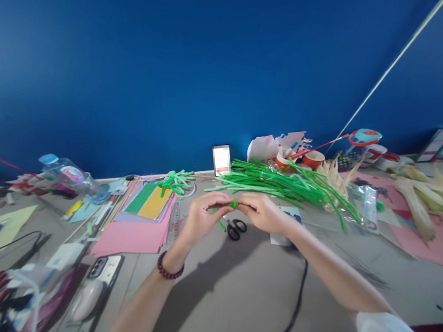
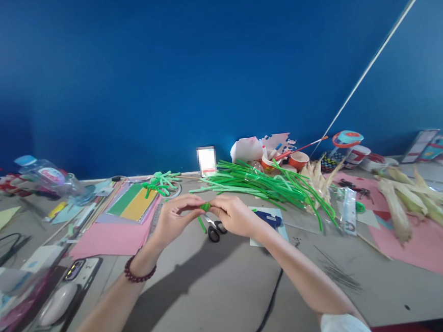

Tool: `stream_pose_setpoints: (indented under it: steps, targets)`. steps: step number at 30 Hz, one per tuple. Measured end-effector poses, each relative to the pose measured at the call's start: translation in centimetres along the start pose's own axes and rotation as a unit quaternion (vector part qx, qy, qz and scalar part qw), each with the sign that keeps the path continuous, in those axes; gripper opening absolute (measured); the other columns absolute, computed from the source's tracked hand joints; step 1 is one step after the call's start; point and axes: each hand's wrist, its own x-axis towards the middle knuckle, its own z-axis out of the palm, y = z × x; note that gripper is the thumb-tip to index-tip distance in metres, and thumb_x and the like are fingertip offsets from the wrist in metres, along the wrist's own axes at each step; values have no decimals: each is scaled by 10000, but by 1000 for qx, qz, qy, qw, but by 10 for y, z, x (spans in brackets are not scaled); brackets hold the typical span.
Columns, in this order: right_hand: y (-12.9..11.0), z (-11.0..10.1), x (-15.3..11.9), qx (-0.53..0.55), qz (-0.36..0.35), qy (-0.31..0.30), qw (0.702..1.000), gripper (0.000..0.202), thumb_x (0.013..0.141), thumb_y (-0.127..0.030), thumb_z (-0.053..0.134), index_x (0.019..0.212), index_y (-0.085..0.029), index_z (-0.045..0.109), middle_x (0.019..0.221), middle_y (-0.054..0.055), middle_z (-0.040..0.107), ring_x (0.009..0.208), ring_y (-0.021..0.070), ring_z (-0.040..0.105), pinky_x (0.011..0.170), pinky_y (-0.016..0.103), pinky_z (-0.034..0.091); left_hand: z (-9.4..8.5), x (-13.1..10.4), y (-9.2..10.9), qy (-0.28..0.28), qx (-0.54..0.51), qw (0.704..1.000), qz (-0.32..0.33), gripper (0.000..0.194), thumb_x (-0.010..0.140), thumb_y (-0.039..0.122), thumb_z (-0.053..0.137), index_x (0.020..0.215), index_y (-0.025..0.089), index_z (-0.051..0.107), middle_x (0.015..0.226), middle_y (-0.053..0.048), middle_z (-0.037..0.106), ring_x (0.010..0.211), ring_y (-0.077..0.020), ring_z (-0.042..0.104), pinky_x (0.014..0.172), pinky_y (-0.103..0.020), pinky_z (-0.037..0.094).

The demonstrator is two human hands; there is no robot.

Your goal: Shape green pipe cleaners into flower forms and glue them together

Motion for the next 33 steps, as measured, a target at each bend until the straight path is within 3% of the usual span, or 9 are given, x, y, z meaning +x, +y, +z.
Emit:
stream_pose_setpoints:
  steps: [3,9,14,21,26,30,33]
  targets:
    - [-3,-5,1,35,7,-19,999,240,952,-271,445,970,-183,668,800,41,659,734,156,581,669,261,446,-3,2,3,-8,-23,1000,-17,171,775,288,704,897,168,715,915,-96,709,858,-191,672,721,-283,574]
    - [-5,-5,1,15,-6,18,1000,265,922,-337,516,797,-182,691,687,38,639,647,152,562,587,254,429,-9,2,7,-58,39,997,34,225,795,295,683,989,183,706,974,-106,710,931,-206,662,829,-332,551]
    - [-6,-2,0,-3,-20,33,999,271,923,-334,515,784,-175,686,657,35,603,616,144,520,562,255,398,-6,-2,5,-37,111,987,107,208,837,235,632,1029,196,704,954,-89,721,875,-185,679,780,-297,557]
    - [-3,0,-1,8,-21,29,999,278,926,-313,509,756,-166,671,645,33,582,606,142,512,555,253,390,1,-4,-2,-18,146,977,156,198,831,170,633,1016,188,703,947,-84,721,861,-174,680,775,-285,556]
    - [1,0,1,9,-22,28,999,274,930,-310,508,769,-166,677,669,40,611,643,153,553,596,254,434,-4,0,-1,-26,110,986,121,200,832,236,639,1018,201,706,953,-88,727,886,-188,681,789,-303,559]
    - [3,-1,0,1,-27,35,999,244,949,-271,464,955,-182,690,847,74,677,782,175,619,703,277,485,-11,4,0,-31,79,995,61,342,755,316,720,1078,208,692,1046,-104,715,966,-216,669,825,-324,555]
    - [2,0,-1,-25,-34,37,998,252,956,-252,445,999,-192,686,913,87,688,836,184,630,740,290,494,-11,4,-3,-26,84,993,73,327,752,314,723,1060,206,696,1018,-97,713,942,-205,667,824,-321,549]
